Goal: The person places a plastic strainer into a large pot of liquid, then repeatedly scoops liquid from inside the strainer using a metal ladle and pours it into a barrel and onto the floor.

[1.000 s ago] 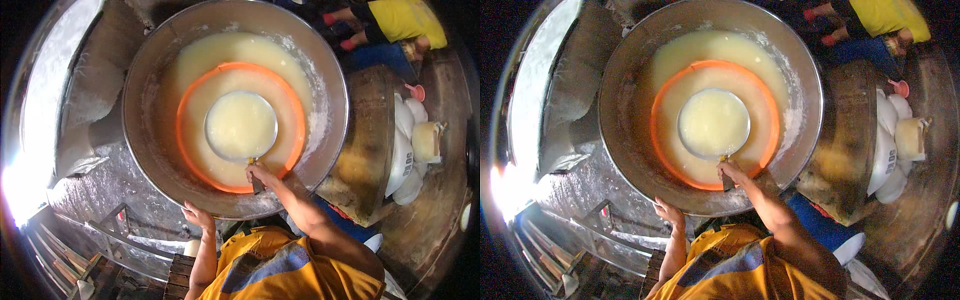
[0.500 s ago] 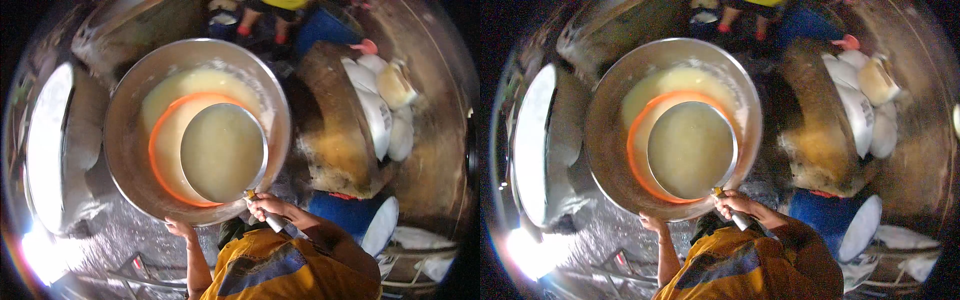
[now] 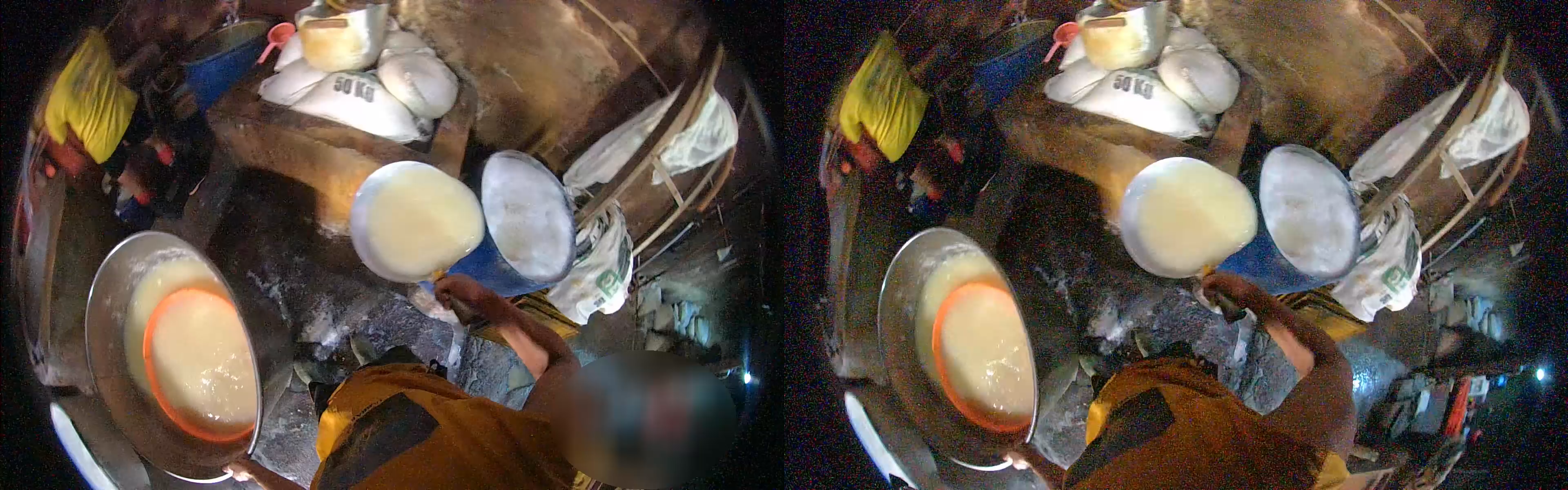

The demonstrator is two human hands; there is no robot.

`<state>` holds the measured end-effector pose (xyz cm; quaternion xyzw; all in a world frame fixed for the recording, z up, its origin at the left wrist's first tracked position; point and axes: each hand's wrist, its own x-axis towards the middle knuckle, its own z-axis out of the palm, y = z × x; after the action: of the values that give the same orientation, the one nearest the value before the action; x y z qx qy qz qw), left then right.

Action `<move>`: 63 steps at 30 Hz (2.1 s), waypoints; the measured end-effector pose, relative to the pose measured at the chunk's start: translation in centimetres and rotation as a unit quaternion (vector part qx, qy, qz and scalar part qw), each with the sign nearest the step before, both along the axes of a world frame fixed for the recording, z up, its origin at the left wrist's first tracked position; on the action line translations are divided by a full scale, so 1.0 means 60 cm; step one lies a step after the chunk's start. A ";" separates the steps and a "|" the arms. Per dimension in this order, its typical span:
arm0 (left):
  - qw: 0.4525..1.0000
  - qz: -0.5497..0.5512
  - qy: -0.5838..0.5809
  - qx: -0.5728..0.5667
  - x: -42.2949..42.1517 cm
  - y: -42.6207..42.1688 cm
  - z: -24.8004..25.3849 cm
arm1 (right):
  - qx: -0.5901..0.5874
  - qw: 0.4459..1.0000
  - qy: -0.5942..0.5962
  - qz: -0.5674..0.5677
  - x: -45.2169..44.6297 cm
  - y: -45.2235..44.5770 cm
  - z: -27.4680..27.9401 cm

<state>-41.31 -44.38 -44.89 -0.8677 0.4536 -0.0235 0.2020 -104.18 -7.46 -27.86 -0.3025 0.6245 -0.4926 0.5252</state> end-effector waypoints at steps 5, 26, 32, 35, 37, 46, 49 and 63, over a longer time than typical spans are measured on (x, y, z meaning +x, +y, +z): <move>1.000 -0.019 0.017 -0.012 -0.041 0.010 0.027 | -0.038 0.818 -0.480 -0.314 -0.116 0.152 -0.068; 0.992 -0.106 -0.066 0.021 0.053 0.046 -0.046 | 0.024 0.977 -0.212 0.000 0.294 -0.631 0.025; 0.643 0.293 0.460 -0.538 -0.037 0.049 0.003 | 0.007 0.893 0.444 -0.073 0.428 -0.834 -0.249; 0.695 0.264 0.420 -0.521 -0.082 0.050 0.060 | 0.061 0.853 0.501 -0.131 0.461 -0.840 -0.386; 0.692 0.268 0.434 -0.512 -0.087 0.055 0.064 | 0.167 0.925 0.334 -0.071 0.498 -0.817 -0.431; 0.691 0.278 0.433 -0.508 -0.085 0.053 0.062 | 0.348 0.886 -0.174 0.251 0.593 -0.741 -0.373; 0.671 0.275 0.455 -0.517 -0.084 0.052 0.064 | 0.324 0.879 -0.169 0.306 0.599 -0.744 -0.299; 0.858 0.161 0.251 -0.419 0.007 0.080 -0.095 | 0.256 0.881 -0.361 0.170 0.348 -0.495 -0.011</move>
<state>-40.88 -39.58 -50.62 -0.9079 0.2898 0.0403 -0.3003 -83.31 -37.19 -28.54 -0.0603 0.4354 -0.2942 0.8487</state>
